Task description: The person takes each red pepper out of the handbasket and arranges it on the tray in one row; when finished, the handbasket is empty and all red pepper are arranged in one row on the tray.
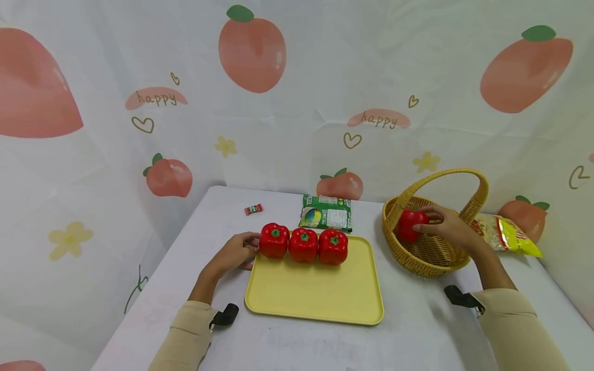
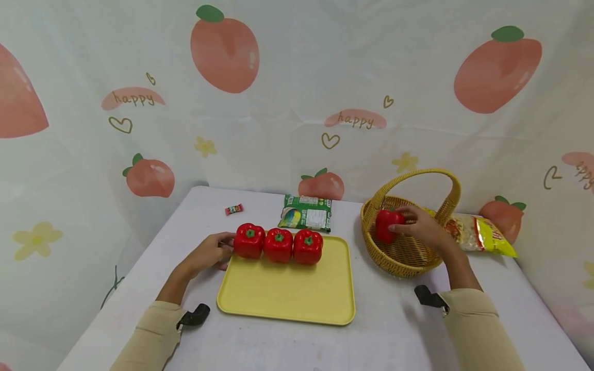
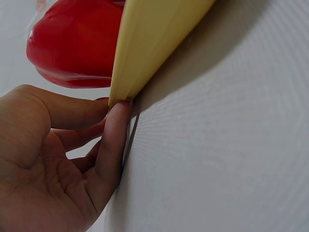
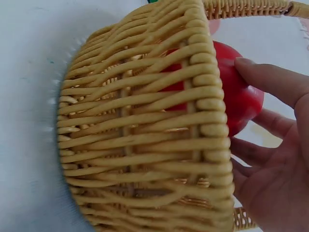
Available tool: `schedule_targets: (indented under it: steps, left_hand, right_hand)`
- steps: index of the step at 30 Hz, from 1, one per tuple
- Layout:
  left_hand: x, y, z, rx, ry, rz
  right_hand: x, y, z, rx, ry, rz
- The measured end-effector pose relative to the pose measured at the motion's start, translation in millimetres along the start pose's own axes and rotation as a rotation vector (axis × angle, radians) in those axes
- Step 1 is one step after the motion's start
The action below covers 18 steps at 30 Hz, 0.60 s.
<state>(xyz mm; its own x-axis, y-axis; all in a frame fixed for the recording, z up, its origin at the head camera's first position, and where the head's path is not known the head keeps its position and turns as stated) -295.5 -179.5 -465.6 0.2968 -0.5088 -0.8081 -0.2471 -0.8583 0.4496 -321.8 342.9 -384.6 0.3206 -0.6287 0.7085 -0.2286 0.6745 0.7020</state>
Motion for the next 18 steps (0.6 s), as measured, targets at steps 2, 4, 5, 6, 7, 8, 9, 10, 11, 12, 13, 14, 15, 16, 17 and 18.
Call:
schedule_targets:
  steps: [2, 4, 5, 6, 7, 8, 9, 10, 11, 12, 13, 14, 15, 16, 17, 18]
  left_hand:
    - [-0.6, 0.0, 0.0, -0.001, -0.003, 0.005]
    - [-0.9, 0.0, 0.2, -0.002, -0.006, 0.009]
    - [-0.9, 0.0, 0.5, -0.002, -0.007, 0.009]
    - [-0.8, 0.0, 0.7, -0.002, -0.008, 0.009]
    - [-0.6, -0.1, 1.0, -0.001, -0.009, 0.009]
    - [-0.3, -0.2, 1.2, -0.001, -0.009, 0.008]
    - [0.0, -0.3, 1.4, -0.001, -0.009, 0.009]
    - [0.3, -0.3, 1.7, 0.000, -0.009, 0.010]
    - [0.6, -0.4, 1.8, -0.001, -0.009, 0.010]
    - [0.8, -0.5, 2.0, -0.001, -0.009, 0.011]
    - [1.0, -0.5, 2.1, -0.002, -0.008, 0.012]
    - [1.2, -0.6, 2.3, -0.002, -0.007, 0.013]
    - [1.3, -0.6, 2.4, -0.002, -0.007, 0.014]
    - [1.2, -0.7, 2.4, -0.002, -0.007, 0.015]
    - [1.1, -0.8, 2.3, -0.003, -0.007, 0.016]
    - [0.9, -0.9, 2.3, -0.003, -0.007, 0.018]
  right_hand:
    - [0.0, 0.3, -5.5, -0.019, -0.005, -0.013]
    - [-0.9, 0.5, -11.2, -0.041, -0.014, -0.023]
    - [-1.4, 0.3, -14.0, -0.051, -0.022, -0.023]
    - [-1.9, 0.1, -16.7, -0.062, -0.029, -0.021]
    - [-1.8, -0.1, -19.2, -0.072, -0.030, -0.018]
    - [-1.6, -0.3, -21.5, -0.082, -0.031, -0.017]
    - [-1.1, -0.4, -23.5, -0.093, -0.030, -0.015]
    - [-0.5, -0.6, -25.5, -0.103, -0.031, -0.011]
    - [0.4, -0.8, -27.2, -0.113, -0.030, -0.003]
    - [1.5, -0.9, -28.8, -0.124, -0.025, 0.002]
    - [2.6, -0.9, -30.4, -0.133, -0.020, 0.003]
    - [3.8, -1.1, -31.9, -0.143, -0.016, 0.009]
    - [5.3, -1.0, -33.3, -0.154, -0.009, 0.011]
    - [7.0, -0.7, -34.9, -0.167, -0.003, 0.008]
    - [8.6, -0.4, -36.4, -0.181, 0.005, 0.005]
    - [10.4, 0.0, -37.7, -0.194, 0.014, -0.001]
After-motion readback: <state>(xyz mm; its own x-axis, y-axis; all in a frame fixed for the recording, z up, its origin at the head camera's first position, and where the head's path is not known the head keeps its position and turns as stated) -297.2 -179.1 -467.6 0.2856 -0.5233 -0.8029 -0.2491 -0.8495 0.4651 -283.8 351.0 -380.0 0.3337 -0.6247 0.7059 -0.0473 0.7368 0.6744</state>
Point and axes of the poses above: each hand's wrist, its own z-axis towards the middle knuckle, its own y-axis out of the back of the hand, x = y × z, the point moved 7 cm from there along z, towards the middle knuckle, and after that the axes turned 13 degrees about y, right-handed, at the moved point
